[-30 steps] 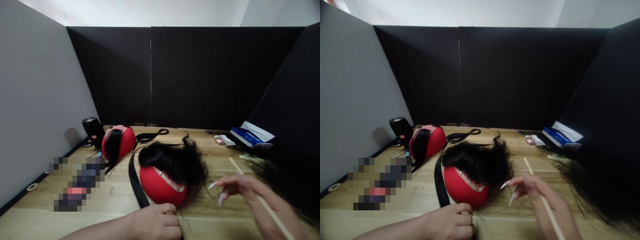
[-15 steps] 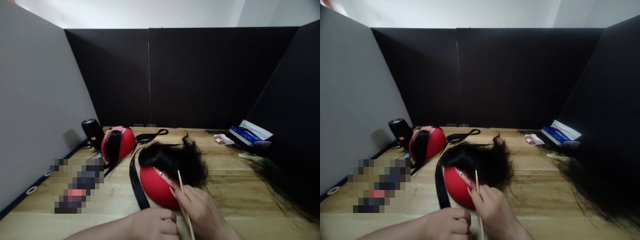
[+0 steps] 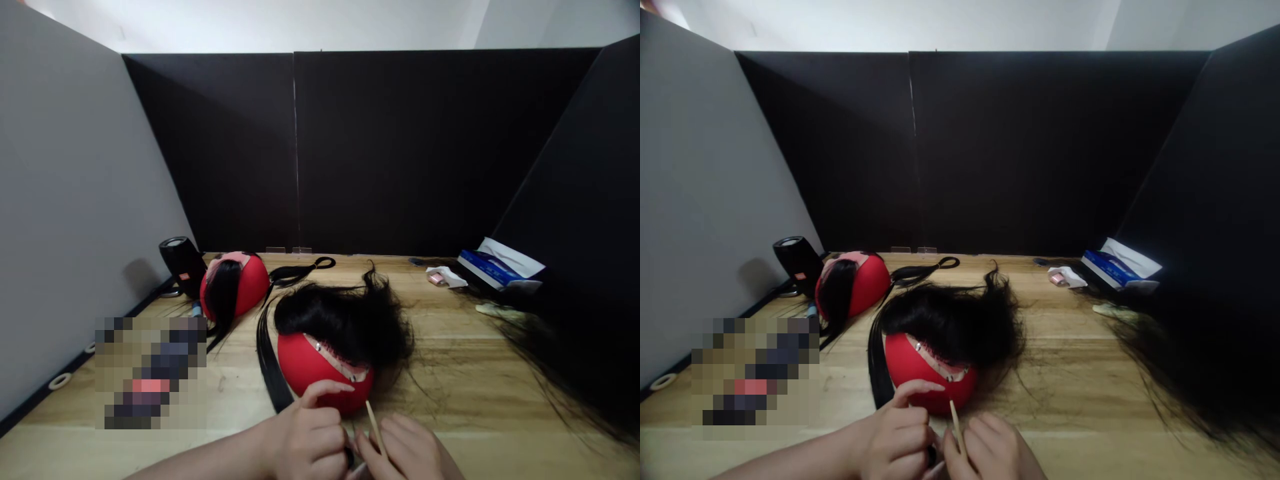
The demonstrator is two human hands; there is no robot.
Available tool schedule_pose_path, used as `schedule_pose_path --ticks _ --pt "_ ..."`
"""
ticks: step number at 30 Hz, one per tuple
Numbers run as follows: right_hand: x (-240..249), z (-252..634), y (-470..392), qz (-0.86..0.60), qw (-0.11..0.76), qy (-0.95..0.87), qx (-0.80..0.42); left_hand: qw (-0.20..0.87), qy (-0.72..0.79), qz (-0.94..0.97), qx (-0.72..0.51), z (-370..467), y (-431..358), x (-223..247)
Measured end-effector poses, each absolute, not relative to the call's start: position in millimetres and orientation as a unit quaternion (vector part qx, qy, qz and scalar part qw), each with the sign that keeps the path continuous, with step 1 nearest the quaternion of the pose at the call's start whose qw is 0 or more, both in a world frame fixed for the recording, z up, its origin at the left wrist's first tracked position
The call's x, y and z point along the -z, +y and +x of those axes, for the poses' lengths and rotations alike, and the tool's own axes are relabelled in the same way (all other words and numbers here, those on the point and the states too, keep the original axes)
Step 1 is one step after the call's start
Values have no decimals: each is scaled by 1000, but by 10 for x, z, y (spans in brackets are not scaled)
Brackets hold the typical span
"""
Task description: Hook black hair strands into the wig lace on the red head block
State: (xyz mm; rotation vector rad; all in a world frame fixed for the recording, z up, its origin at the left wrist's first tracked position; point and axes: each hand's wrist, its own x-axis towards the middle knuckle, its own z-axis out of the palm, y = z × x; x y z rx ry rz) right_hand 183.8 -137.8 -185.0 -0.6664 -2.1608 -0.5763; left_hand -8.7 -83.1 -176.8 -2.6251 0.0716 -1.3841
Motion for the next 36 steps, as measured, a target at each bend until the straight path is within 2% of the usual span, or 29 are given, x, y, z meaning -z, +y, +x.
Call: schedule_pose_path --ticks 5,9,19,27,36 --pt "1719 1914 -1418 -249 348 -870 246 66 62 -899 430 -48 -774 1750" --pt "1646 1973 -1400 -238 408 -847 243 54 84 -893 439 -13 -720 1769" --pt "1588 2339 -1431 -350 417 -836 66 64 46 -905 419 -42 -736 1773" --pt "1657 1994 -1403 -281 361 -885 92 72 41 -909 408 -70 -743 1821" --pt "1639 2318 -1501 -360 341 -861 114 68 30 -921 383 -37 -787 1840"
